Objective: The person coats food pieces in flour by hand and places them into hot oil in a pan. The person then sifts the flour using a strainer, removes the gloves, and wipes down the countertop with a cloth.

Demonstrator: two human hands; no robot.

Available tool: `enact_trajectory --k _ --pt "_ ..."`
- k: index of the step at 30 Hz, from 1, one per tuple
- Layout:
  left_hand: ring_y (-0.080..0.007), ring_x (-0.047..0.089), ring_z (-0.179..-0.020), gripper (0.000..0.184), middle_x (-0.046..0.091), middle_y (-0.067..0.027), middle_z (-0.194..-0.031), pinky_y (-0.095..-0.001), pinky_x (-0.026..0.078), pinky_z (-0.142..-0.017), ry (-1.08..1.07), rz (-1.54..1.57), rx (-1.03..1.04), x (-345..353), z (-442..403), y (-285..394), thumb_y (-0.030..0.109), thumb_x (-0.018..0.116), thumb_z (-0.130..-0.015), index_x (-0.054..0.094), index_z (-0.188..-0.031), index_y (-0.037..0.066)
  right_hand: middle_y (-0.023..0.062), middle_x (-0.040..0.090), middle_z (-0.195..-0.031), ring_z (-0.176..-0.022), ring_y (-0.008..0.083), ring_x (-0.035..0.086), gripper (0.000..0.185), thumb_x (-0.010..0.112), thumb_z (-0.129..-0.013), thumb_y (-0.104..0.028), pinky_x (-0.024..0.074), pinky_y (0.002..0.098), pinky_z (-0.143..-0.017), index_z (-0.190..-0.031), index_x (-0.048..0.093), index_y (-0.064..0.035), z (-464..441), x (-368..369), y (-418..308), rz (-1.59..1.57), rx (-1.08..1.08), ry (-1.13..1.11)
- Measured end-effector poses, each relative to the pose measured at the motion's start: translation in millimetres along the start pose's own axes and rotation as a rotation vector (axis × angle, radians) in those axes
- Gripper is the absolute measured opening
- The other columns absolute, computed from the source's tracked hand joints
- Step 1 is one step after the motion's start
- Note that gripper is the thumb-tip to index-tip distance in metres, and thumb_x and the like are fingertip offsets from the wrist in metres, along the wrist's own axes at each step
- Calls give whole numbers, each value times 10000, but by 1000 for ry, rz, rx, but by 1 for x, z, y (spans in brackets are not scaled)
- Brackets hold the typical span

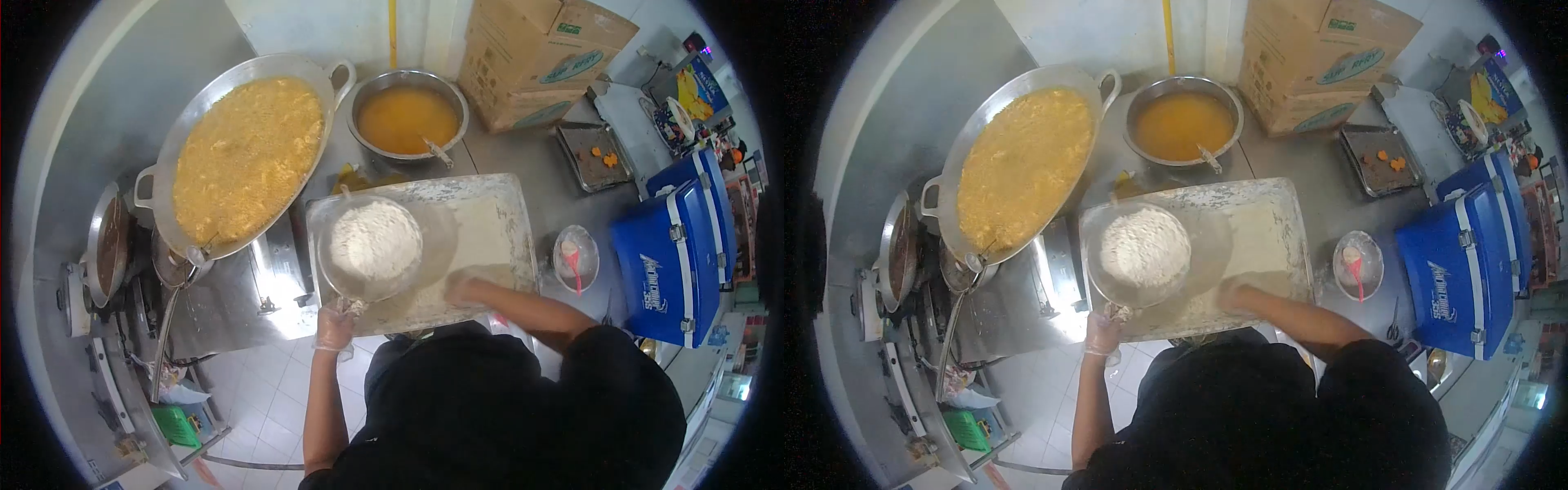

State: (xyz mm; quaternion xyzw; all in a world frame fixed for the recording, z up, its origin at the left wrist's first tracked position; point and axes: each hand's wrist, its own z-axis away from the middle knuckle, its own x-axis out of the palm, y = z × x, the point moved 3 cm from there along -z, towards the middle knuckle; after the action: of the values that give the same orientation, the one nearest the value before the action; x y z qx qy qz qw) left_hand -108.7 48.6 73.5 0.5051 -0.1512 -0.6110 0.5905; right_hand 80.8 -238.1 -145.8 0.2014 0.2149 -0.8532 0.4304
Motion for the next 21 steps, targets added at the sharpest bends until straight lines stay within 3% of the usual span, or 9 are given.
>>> enact_trajectory --k 3,5,7,9,11,14,16,18,21 --pt "-177 636 -753 204 697 -128 -850 -332 504 -690 82 160 166 5 1 -17 -26 583 -767 663 -955 -39 216 574 -1311 -1199 348 541 533 609 -804 -402 376 443 -1062 -1208 650 -56 -24 -69 -125 -103 -121 76" --pt "-174 633 -746 196 695 -121 -841 -332 504 -677 98 264 169 6 6 -27 -23 575 -760 659 -936 -42 181 463 -1449 -1292 339 469 651 642 -817 -410 295 412 -1140 -1366 527 -78 -51 -63 -139 -1026 -356 418" --pt "-173 630 -735 184 693 -116 -832 -332 503 -667 116 269 191 4 5 -25 -20 572 -755 655 -918 -46 159 455 -1455 -1278 352 478 703 646 -838 -434 317 424 -1135 -1417 454 -84 16 -115 -111 -819 -248 442" --pt "-175 626 -720 169 691 -113 -825 -332 502 -661 150 182 217 3 8 -16 -16 574 -752 651 -899 -49 270 507 -1332 -1231 367 507 603 592 -888 -352 420 460 -1044 -1334 477 38 45 -113 -50 -772 94 762" --pt "-175 622 -705 154 685 -107 -805 -328 498 -649 158 237 171 6 9 -22 -17 576 -748 651 -879 -43 275 527 -1253 -1184 406 514 543 559 -910 -380 400 521 -1010 -1271 523 25 97 -133 18 -323 397 841" --pt "-171 615 -686 139 676 -102 -776 -322 490 -628 162 176 140 4 13 -9 -15 580 -741 653 -858 -35 230 523 -1281 -1165 373 518 542 474 -942 -495 412 509 -966 -1154 584 -8 118 -128 37 340 673 1401" --pt "-151 587 -659 86 650 -74 -743 -319 472 -591 194 122 222 4 10 -4 3 598 -764 638 -837 -19 225 530 -1273 -1154 369 524 533 473 -944 -487 418 504 -963 -1157 586 -11 79 -134 19 134 638 1311" --pt "-115 537 -619 39 605 -21 -698 -317 442 -533 249 103 368 7 12 -9 37 631 -813 609 -806 6 221 538 -1264 -1144 365 531 525 473 -947 -478 424 499 -959 -1160 588 -13 21 -139 -20 -317 450 904" --pt "-201 631 -670 140 674 -114 -762 -326 491 -611 192 103 195 5 12 -8 22 609 -731 668 -849 -24 214 549 -1251 -1129 358 541 511 472 -951 -466 433 492 -953 -1165 591 -18 -37 -128 -91 -584 213 616"
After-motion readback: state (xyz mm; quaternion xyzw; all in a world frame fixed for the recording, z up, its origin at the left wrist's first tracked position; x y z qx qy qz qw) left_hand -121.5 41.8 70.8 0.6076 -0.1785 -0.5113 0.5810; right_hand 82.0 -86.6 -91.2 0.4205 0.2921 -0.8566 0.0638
